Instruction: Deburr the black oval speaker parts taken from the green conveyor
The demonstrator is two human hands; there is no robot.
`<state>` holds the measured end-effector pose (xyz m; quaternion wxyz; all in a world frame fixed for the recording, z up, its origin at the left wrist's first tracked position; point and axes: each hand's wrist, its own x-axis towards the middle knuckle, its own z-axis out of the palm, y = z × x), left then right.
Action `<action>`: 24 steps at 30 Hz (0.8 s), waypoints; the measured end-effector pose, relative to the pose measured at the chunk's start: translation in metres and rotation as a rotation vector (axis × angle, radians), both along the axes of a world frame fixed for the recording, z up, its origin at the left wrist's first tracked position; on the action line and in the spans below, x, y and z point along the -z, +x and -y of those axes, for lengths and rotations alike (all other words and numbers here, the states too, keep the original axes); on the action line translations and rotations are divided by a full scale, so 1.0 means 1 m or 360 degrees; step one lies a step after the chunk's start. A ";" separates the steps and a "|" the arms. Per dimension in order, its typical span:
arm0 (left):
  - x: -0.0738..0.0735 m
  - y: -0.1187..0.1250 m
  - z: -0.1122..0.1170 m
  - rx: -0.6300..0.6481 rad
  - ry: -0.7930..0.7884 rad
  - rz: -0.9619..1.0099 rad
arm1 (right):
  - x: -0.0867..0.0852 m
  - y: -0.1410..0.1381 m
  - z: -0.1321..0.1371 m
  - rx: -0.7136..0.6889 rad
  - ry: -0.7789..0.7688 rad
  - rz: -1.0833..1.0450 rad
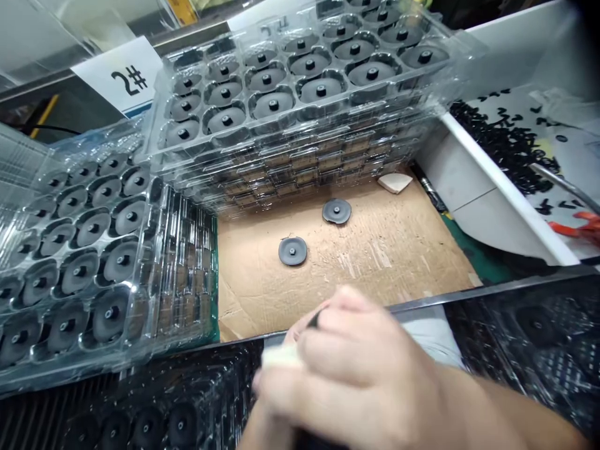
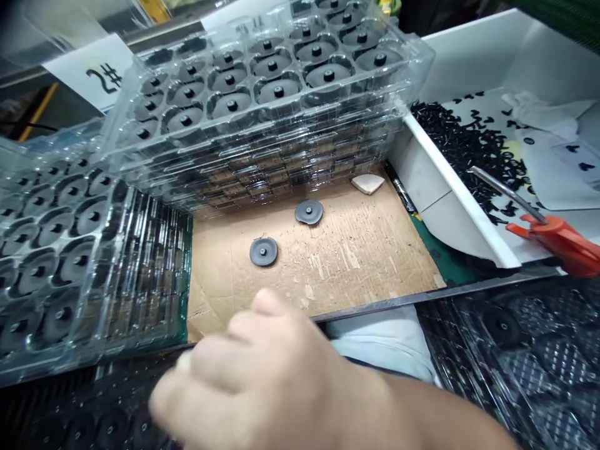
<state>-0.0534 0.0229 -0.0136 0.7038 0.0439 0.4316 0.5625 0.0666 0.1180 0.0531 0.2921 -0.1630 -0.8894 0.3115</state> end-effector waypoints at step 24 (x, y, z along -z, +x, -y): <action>-0.012 0.006 -0.016 -0.0061 0.0011 0.0036 | 0.005 0.029 0.001 0.0301 -0.0120 -0.0087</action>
